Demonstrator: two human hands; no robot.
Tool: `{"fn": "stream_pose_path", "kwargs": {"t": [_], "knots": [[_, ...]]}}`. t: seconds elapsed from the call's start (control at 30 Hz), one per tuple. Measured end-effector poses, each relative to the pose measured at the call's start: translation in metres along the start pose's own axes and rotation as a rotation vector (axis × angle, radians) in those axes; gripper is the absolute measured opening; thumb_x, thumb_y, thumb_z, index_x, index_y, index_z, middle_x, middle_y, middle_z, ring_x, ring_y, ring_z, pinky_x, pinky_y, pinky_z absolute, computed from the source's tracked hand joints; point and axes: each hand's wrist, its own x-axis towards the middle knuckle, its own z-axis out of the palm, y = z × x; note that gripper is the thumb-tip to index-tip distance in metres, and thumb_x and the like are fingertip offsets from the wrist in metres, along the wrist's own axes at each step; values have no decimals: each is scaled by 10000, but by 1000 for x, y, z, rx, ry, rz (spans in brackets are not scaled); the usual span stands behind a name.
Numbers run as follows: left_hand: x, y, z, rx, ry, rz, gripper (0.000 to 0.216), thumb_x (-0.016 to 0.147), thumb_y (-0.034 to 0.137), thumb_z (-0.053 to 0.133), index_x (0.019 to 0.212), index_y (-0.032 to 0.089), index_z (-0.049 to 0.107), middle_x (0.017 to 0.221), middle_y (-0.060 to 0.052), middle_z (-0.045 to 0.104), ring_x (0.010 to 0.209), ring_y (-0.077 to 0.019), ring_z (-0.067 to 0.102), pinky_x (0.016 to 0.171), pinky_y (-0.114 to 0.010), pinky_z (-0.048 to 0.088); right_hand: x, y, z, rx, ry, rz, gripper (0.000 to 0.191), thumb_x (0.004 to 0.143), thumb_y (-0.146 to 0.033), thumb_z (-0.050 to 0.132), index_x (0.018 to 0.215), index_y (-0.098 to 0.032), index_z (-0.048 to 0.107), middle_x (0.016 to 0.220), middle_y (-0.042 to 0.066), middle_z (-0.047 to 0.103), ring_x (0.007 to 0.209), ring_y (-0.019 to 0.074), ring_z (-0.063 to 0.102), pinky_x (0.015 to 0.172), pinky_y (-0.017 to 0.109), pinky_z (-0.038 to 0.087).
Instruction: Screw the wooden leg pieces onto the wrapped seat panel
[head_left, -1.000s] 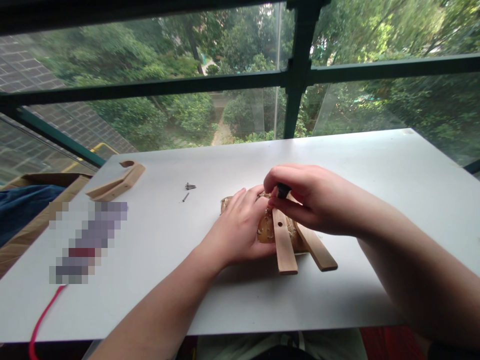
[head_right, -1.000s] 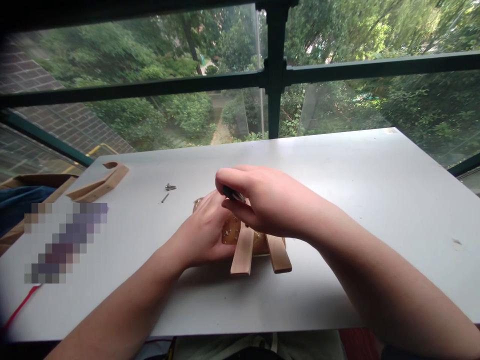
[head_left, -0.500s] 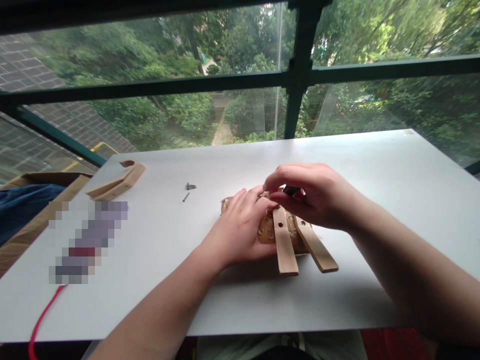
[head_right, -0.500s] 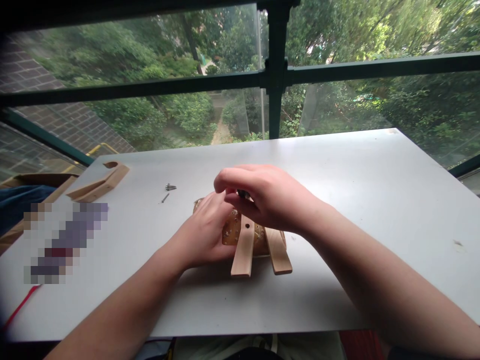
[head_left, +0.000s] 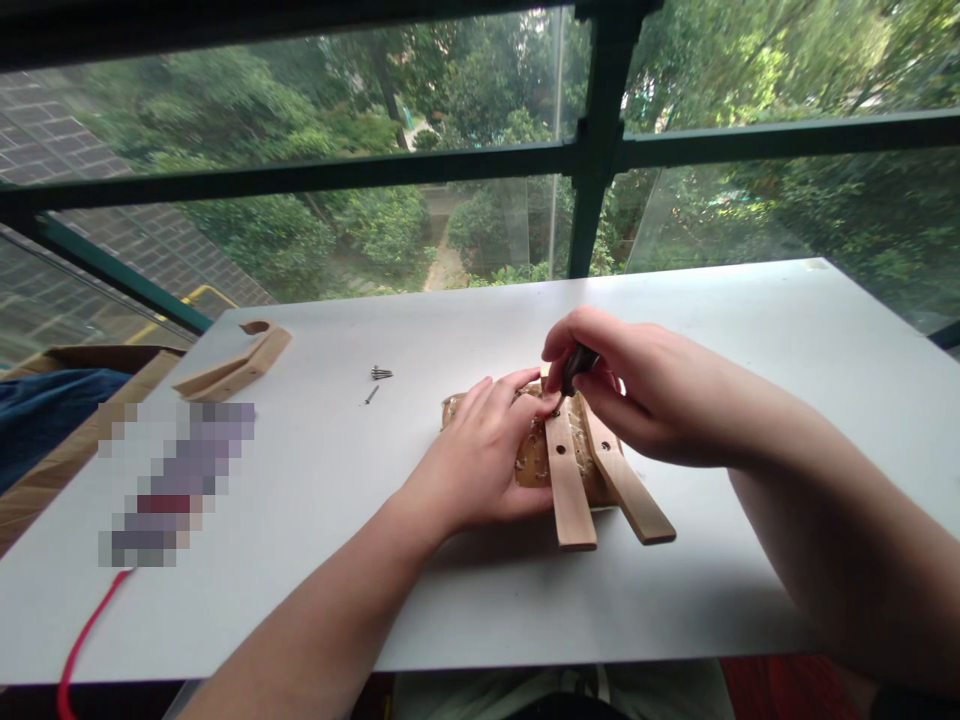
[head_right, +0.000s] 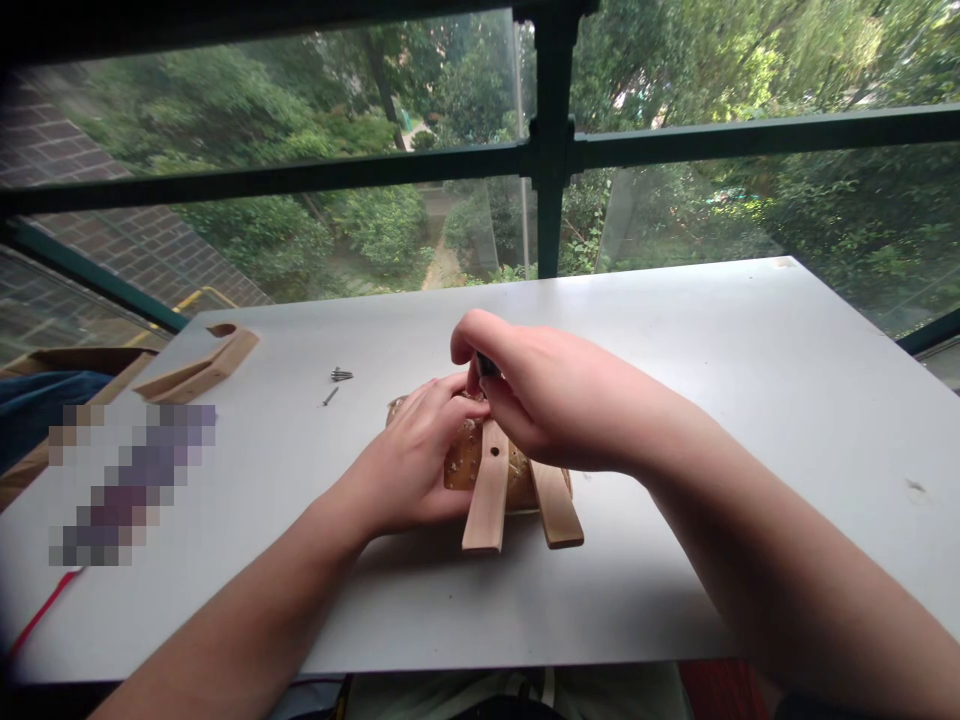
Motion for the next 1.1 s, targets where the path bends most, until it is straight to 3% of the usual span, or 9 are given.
{"fn": "stream_pose_path", "kwargs": {"t": [0.33, 0.47, 0.67, 0.87, 1.1], "knots": [[1, 0, 2, 5, 10, -20, 672, 714, 489, 718, 1296, 253, 478, 1508, -125, 385, 1393, -354, 381, 1173, -569, 282, 2, 0, 2, -108, 0, -78, 197, 886, -257, 583, 1075, -209, 556, 845, 1, 669, 629, 115, 503, 579, 256, 339], [1, 0, 2, 10, 6, -18, 655, 725, 490, 706, 1291, 248, 482, 1522, -121, 377, 1398, -341, 378, 1187, -555, 265, 2, 3, 2, -130, 32, -92, 91, 905, -279, 565, 932, -193, 571, 810, 17, 629, 673, 125, 501, 604, 260, 334], [0, 0, 1, 13, 0, -22, 622, 729, 495, 705, 1262, 248, 499, 1529, -111, 367, 1391, -325, 392, 1198, -534, 256, 3, 1, 1, -140, 45, -68, 191, 910, -296, 558, 763, -186, 505, 698, -9, 527, 626, 108, 429, 573, 251, 308], [0, 1, 0, 23, 4, -20, 590, 730, 492, 704, 1235, 252, 516, 1497, -114, 388, 1360, -340, 418, 1162, -537, 305, 3, 5, 5, 12, 33, -95, 42, 906, -222, 549, 916, -191, 575, 817, 0, 638, 671, 105, 514, 609, 233, 373], [1, 1, 0, 39, 3, -16, 573, 744, 488, 688, 1226, 231, 514, 1487, -129, 396, 1344, -338, 428, 1152, -529, 315, 0, 1, -1, 83, -89, -78, 188, 833, -124, 527, 1010, -187, 535, 874, 2, 631, 730, 117, 533, 646, 247, 411]]}}
